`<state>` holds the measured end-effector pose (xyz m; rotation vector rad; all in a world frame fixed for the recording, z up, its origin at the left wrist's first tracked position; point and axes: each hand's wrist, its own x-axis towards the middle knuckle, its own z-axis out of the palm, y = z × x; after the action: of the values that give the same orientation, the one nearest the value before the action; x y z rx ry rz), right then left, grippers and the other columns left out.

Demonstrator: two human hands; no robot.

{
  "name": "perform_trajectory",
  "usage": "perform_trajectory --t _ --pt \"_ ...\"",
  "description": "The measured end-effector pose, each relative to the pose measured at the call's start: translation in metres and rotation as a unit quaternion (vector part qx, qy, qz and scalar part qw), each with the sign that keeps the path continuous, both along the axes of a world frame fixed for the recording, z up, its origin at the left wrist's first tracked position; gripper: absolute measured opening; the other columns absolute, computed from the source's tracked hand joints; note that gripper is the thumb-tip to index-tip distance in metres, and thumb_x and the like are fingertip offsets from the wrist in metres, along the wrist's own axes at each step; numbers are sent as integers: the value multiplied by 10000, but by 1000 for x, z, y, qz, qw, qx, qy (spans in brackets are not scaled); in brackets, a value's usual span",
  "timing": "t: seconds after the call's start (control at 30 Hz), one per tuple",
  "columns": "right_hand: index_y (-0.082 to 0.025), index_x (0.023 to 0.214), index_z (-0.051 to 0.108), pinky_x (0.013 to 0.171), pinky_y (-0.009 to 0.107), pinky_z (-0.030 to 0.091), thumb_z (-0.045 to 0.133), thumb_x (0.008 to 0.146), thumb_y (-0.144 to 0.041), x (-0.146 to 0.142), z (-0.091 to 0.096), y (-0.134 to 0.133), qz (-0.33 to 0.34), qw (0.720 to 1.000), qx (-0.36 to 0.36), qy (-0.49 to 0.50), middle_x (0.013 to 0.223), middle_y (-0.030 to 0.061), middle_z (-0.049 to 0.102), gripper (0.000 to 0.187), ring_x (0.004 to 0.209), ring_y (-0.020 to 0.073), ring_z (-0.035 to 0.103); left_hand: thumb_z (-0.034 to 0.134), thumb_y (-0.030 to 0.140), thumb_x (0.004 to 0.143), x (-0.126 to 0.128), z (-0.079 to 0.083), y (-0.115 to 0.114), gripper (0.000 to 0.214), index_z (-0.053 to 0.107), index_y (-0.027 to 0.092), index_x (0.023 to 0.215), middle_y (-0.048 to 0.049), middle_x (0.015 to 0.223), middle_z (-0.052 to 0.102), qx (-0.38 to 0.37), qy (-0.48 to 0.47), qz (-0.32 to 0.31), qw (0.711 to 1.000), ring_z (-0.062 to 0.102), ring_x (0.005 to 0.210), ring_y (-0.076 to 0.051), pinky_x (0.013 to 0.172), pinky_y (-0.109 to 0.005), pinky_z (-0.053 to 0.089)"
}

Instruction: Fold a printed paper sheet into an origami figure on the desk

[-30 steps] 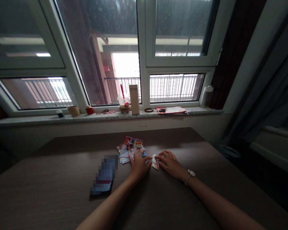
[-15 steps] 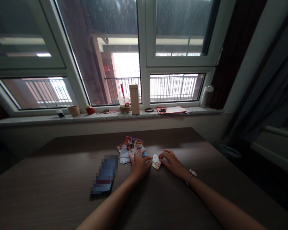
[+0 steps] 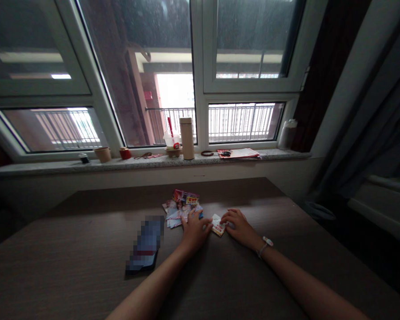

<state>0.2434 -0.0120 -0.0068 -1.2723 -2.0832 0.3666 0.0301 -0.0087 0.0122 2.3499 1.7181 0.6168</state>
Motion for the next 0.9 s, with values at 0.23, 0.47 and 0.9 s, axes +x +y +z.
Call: perform_trajectory --t 0.23,0.47,0.9 --pt "-251 937 739 1116 449 327 553 783 -120 0 2 1 2 1000 -6 14 1059 38 697 275 1180 249 502 624 355 920 0 1 0 214 757 356 1087 -65 1446 534 -1 0 4 1000 341 1418 -355 1123 -744 119" --pt "-253 893 741 1101 438 330 585 794 -157 1 3 1 1 999 -27 34 1053 36 698 208 1153 246 517 599 374 937 0 0 1 218 755 356 1088 -65 1448 535 -7 3 5 1000 337 1422 -350 1117 -755 108" --pt "-247 841 750 1060 414 352 620 828 -207 1 7 1 -3 997 -55 63 1036 38 710 136 1132 241 550 555 384 960 1 1 3 234 770 315 1023 -69 1448 533 -4 12 11 1000 335 1422 -353 1120 -751 119"
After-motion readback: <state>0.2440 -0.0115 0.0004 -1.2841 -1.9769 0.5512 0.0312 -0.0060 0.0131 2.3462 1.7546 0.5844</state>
